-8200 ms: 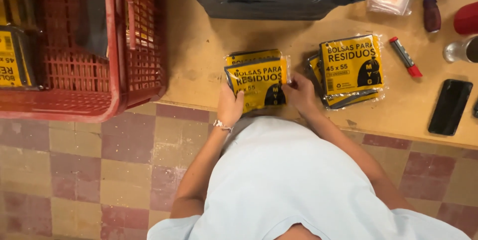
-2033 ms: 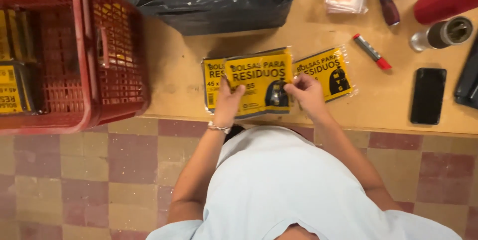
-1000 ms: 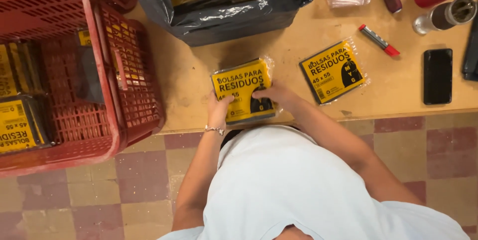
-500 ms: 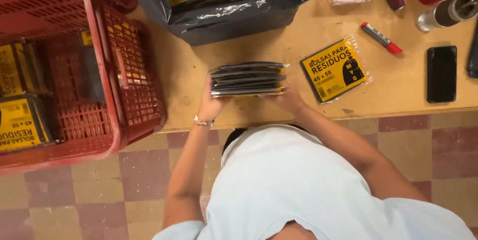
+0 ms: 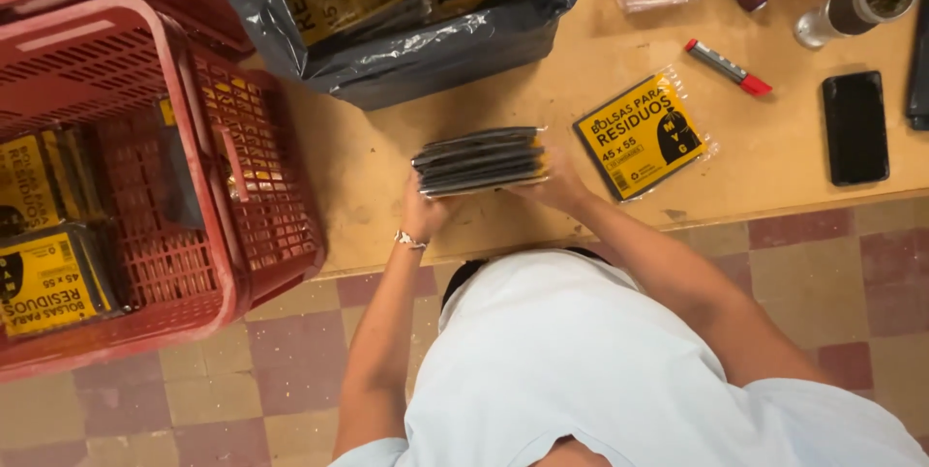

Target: Organizing and packing stacks of yellow trash bags from crates into a larger black plastic bag.

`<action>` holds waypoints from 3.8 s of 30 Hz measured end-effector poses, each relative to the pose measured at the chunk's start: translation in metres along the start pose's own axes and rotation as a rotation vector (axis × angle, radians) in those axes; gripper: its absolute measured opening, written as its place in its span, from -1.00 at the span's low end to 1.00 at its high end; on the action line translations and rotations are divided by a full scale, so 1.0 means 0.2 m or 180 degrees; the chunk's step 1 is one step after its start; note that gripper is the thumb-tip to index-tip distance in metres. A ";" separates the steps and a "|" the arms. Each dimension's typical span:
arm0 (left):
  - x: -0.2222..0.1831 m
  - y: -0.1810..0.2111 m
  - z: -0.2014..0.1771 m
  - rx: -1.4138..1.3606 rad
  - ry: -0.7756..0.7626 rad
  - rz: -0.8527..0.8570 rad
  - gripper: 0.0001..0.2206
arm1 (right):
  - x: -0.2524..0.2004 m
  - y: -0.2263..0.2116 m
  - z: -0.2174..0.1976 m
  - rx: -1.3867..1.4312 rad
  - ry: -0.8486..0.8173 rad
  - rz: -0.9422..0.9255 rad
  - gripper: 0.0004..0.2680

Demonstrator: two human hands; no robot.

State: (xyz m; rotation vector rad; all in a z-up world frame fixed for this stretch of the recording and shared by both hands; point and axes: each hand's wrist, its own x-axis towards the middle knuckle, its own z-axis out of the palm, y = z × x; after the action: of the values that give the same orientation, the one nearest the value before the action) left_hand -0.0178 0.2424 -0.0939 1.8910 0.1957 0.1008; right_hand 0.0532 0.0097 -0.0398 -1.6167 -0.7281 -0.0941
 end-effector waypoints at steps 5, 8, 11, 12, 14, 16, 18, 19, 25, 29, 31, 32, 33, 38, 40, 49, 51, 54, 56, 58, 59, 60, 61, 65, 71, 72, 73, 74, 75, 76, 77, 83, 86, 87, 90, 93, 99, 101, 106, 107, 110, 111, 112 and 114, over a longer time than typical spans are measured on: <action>-0.12 0.05 0.00 0.0027 0.0157 0.0088 -0.39 | -0.11 0.16 -0.03 0.0137 -0.0129 0.0105 -0.82; -0.14 0.07 0.01 -0.0690 0.0074 0.0338 -0.20 | -0.18 0.15 -0.05 0.0456 -0.0195 0.0488 -0.68; -0.10 0.08 -0.03 -0.1257 -0.0173 0.0596 0.05 | -0.15 0.11 -0.09 0.1049 -0.0232 0.0955 -0.31; -0.10 0.08 -0.04 -0.1462 -0.0368 0.0633 0.14 | -0.14 0.09 -0.10 0.1406 -0.0260 0.1239 -0.09; -0.11 0.24 -0.01 -0.1358 -0.0315 0.0830 0.08 | -0.14 0.04 -0.07 0.0823 -0.0476 0.0953 -0.14; -0.12 0.30 0.00 -0.1253 -0.0262 0.1011 0.04 | -0.13 0.03 -0.06 0.0245 -0.0688 0.0676 -0.17; -0.12 0.25 0.01 -0.0694 -0.0180 0.0947 0.06 | -0.13 0.06 -0.06 -0.0222 -0.0752 -0.0074 -0.40; -0.13 0.14 0.03 -0.0693 -0.0171 0.0945 0.06 | -0.13 0.09 -0.05 -0.0218 -0.0760 -0.0076 -0.40; -0.12 0.29 0.05 -0.0482 0.0297 -0.0674 -0.52 | -0.08 0.22 -0.06 0.0024 -0.0736 0.1487 -0.38; -0.15 0.53 0.12 -0.0297 0.0050 -0.2334 -0.39 | 0.22 0.14 -0.15 -0.0067 -0.1812 0.3145 -0.35; -0.19 0.65 0.17 -0.0101 -0.0221 -0.2909 -0.19 | 0.36 0.09 -0.13 -0.0054 -0.2349 0.3826 -0.38; -0.21 0.69 0.20 -0.0653 -0.0089 -0.3121 -0.13 | 0.39 0.10 -0.11 -0.0623 -0.2989 0.3924 -0.23; -0.24 0.72 0.24 -0.1206 0.0039 -0.3318 -0.07 | 0.43 0.10 -0.08 -0.1209 -0.3614 0.3984 -0.09; -0.39 0.32 0.15 -0.0071 -0.1090 -0.2964 -0.38 | 0.43 0.30 -0.05 -0.1706 -0.3919 0.3454 -0.17; -0.36 0.33 0.01 0.0515 -0.1580 -0.2446 -0.52 | 0.46 0.23 -0.12 -0.2165 -0.3831 0.2975 -0.18; 0.00 0.45 0.02 0.0806 -0.0908 -0.2046 -0.19 | -0.23 -0.22 -0.13 -0.0251 0.0620 0.3580 -0.44; 0.04 0.47 0.07 0.1008 -0.1295 -0.2198 -0.07 | -0.24 -0.25 -0.01 0.0330 0.1014 0.4114 -0.51; 0.00 0.57 0.14 0.0472 -0.1421 -0.2382 -0.06 | 0.00 -0.34 -0.02 0.1437 0.1493 0.5432 -0.31; -0.04 0.69 0.12 0.0398 -0.1432 -0.2341 -0.08 | 0.03 -0.39 -0.02 0.1461 0.1341 0.5486 -0.30; -0.10 0.82 0.08 0.0324 -0.1418 -0.2326 -0.09 | 0.02 -0.40 -0.02 0.1483 0.1148 0.5554 -0.29; -0.16 0.89 0.05 0.0270 -0.1243 -0.2139 -0.18 | -0.02 -0.40 -0.02 0.1371 0.0938 0.5097 -0.42; -0.21 0.96 0.03 0.0219 -0.1068 -0.1950 -0.26 | -0.06 -0.40 -0.02 0.1261 0.0735 0.4637 -0.55; -0.25 0.98 -0.02 0.0236 -0.1034 -0.1919 -0.26 | -0.01 -0.47 -0.06 0.1277 0.0716 0.4592 -0.55; -0.40 1.36 -0.29 0.1009 -0.0534 -0.1536 -0.52 | 0.31 -0.82 -0.20 0.2209 -0.0873 0.3860 -0.67; -0.28 2.03 -0.66 0.2550 -0.0254 -0.1804 -0.57 | 0.91 -1.07 -0.18 0.2436 -0.1874 0.3093 -0.53; -0.18 2.16 -0.70 0.2934 -0.0341 -0.1778 -0.59 | 1.02 -1.09 -0.17 0.2229 -0.2078 0.3327 -0.57; -0.06 2.14 -0.72 0.2951 -0.0313 -0.1751 -0.59 | 1.05 -1.01 -0.18 0.2227 -0.2077 0.3285 -0.57; 0.06 2.12 -0.75 0.3254 -0.0833 -0.1077 -0.65 | 1.08 -0.93 -0.18 0.2442 -0.1589 0.3511 -0.57; 0.18 2.11 -0.78 0.3522 -0.1335 -0.0392 -0.63 | 1.11 -0.84 -0.17 0.2643 -0.1107 0.3723 -0.57; 0.22 2.20 -0.67 0.3538 -0.1295 -0.0374 -0.63 | 1.15 -0.78 -0.23 0.2637 -0.1124 0.3681 -0.57; 0.28 2.30 -0.56 0.2771 -0.1037 -0.0885 -0.51 | 1.20 -0.72 -0.29 0.2484 -0.0881 0.3745 -0.57; 0.72 1.97 -0.27 0.1538 -0.0594 -0.1079 -0.29 | 1.40 -0.45 -0.55 0.1787 -0.0246 0.3480 -0.57; 0.71 1.99 -0.19 0.1095 -0.0534 -0.1276 -0.23 | 1.46 -0.35 -0.58 0.1351 -0.0126 0.3433 -0.58; 0.67 2.01 -0.17 0.0827 -0.0496 -0.1494 -0.17 | 1.46 -0.30 -0.57 0.1213 -0.0074 0.3434 -0.58; 0.71 1.89 -0.18 0.0290 -0.0522 -0.1709 -0.15 | 1.50 -0.38 -0.53 0.0740 -0.0117 0.3404 -0.49; 0.64 1.78 -0.20 0.0425 -0.0657 -0.1515 -0.29 | 1.53 -0.43 -0.50 0.0520 -0.0215 0.3436 -0.46; 0.52 1.42 -0.06 0.3745 -0.1088 -0.0674 -0.53 | 1.58 -0.34 -0.46 0.0461 -0.0196 0.3319 -0.39; 0.53 1.14 0.06 0.4127 -0.0637 0.0399 -0.74 | 1.56 -0.51 -0.42 0.0281 -0.0156 0.3287 -0.40; 0.62 1.07 0.19 0.3859 -0.0212 0.2121 -0.89 | 1.49 -0.56 -0.30 0.0027 0.0109 0.3258 -0.41; 0.66 1.10 0.19 0.3594 -0.0418 0.2059 -0.88 | 1.47 -0.56 -0.31 -0.0050 0.0019 0.3135 -0.40; 0.70 1.25 0.15 0.3073 -0.0730 0.2064 -0.87 | 1.51 -0.46 -0.39 -0.0759 -0.0445 0.2748 -0.34; 0.69 1.30 0.11 0.2837 -0.0828 0.2076 -0.89 | 1.53 -0.41 -0.41 -0.1365 -0.0866 0.2467 -0.30; 0.68 1.34 0.09 0.2850 -0.0833 0.2080 -0.89 | 1.56 -0.43 -0.44 -0.1353 -0.0858 0.2464 -0.30; 0.67 1.42 0.04 0.2451 -0.1077 0.1851 -0.90 | 1.63 -0.47 -0.51 -0.2295 -0.0269 0.1359 -0.87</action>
State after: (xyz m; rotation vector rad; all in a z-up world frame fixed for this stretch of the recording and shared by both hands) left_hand 0.1401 0.1712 0.1678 2.6410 -0.6401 0.1036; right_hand 0.3000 0.0462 0.2107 -2.4470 -0.4077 0.0285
